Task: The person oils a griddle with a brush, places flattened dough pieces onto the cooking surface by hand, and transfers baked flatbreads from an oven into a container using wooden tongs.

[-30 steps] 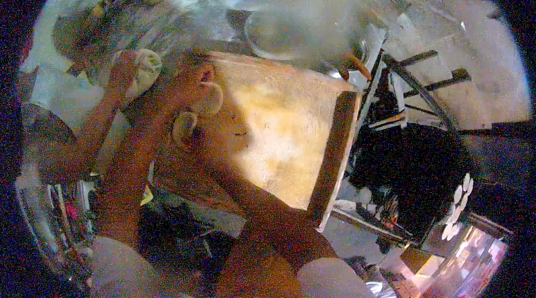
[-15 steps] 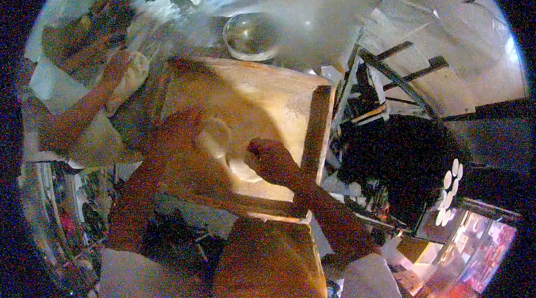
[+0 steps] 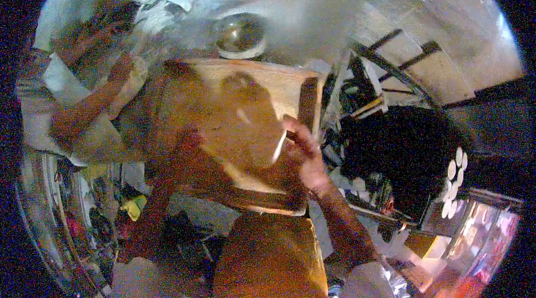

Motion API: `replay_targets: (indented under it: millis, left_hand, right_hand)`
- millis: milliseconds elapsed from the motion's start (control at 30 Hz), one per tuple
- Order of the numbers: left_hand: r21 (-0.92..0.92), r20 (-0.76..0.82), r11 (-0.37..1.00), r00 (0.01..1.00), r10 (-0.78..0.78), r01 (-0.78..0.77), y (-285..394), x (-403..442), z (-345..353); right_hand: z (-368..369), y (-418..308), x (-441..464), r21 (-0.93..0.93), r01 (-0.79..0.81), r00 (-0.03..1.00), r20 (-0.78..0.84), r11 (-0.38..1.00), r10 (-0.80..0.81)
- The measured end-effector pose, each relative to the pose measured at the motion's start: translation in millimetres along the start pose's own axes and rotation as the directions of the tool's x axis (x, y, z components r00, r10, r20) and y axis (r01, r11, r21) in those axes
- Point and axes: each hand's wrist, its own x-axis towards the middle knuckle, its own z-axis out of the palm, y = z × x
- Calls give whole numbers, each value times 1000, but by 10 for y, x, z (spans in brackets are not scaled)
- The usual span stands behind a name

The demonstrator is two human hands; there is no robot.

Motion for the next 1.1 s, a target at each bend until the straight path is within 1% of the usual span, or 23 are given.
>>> replay_targets:
  millis: [33,67,100,133,167,200,267,300,333,367,400,433,467,500,533,600,667,800,900,933,1000,1067,1100]
  left_hand:
    - [-53,-59,995,995,82,-85,46,-75,72]
    - [-344,-114,939,993,-41,0,449,-46,74]
    - [-479,-124,877,988,-94,23,755,69,94]
    - [-604,-134,796,980,-146,36,1060,186,113]
    - [-973,42,208,962,-270,101,1298,299,215]
    - [-995,100,-27,973,-209,96,1431,346,293]
    - [-860,213,-489,974,-83,146,1699,443,451]
    - [-963,214,-205,962,-171,177,1433,441,784]
    - [-966,220,-173,963,-158,192,1544,497,903]
    - [-968,226,-141,963,-145,206,1657,555,1020]
    - [-901,250,-374,968,-31,221,2068,634,1006]
    - [-859,319,-427,948,-13,283,2398,654,1028]
    - [-806,394,-475,919,10,351,2765,614,1060]
    - [-789,456,-452,890,21,415,3112,584,1096]
    - [-767,515,-430,857,32,477,3460,558,1133]
    - [-722,541,-420,827,152,549,3763,490,1513]
    - [-688,631,-355,764,139,633,4235,315,1915]
    - [-583,738,-168,605,298,795,5213,-148,3024]
    - [-427,891,16,418,176,904,5826,-489,3818]
    - [-331,938,79,319,140,940,6077,-583,3988]
    - [-173,969,81,155,194,982,6202,-740,4547]
    - [-150,988,157,143,51,976,6297,-911,4953]
    - [-161,978,159,135,160,974,6428,-886,5078]
  right_hand:
    - [36,-16,-22,342,-121,988,-49,932,146]
    - [118,-106,0,644,-196,958,-36,739,285]
    - [97,21,28,705,-258,913,-45,661,405]
    - [42,134,29,747,-223,924,-43,626,381]
    - [87,-57,-27,770,-202,935,-32,605,352]
    - [151,-364,-151,791,-180,944,-29,585,329]
    - [212,-945,-413,684,-50,966,-153,728,210]
    - [217,-1188,-548,468,111,970,-244,877,7]
    - [170,-1348,-672,214,274,936,-282,938,-209]
    - [12,-1335,-770,203,300,925,-301,932,-232]
    - [-197,-1263,-847,-360,529,783,-140,768,-606]
    - [-312,-1220,-1035,-698,499,756,59,514,-652]
    - [-413,-1198,-1213,-881,455,696,257,135,-671]
    - [-493,-1047,-1339,-901,435,754,358,9,-551]
    - [-570,-1099,-1539,-932,361,877,344,-12,-336]
    - [-936,-1178,-2107,-965,262,906,235,30,-352]
    - [-1401,-1195,-2711,-976,116,878,187,-183,-441]
    - [-2356,-1287,-4036,-995,98,888,96,-20,-449]
    - [-2854,-1478,-4963,-974,28,873,-87,226,-481]
    - [-3012,-1468,-5241,-975,5,865,-107,222,-490]
    - [-3276,-1363,-5660,-720,-160,753,-532,675,-389]
    - [-3471,-1363,-6041,-365,-148,570,-791,919,-222]
    - [-3549,-1463,-6186,-226,-30,484,-856,974,-184]
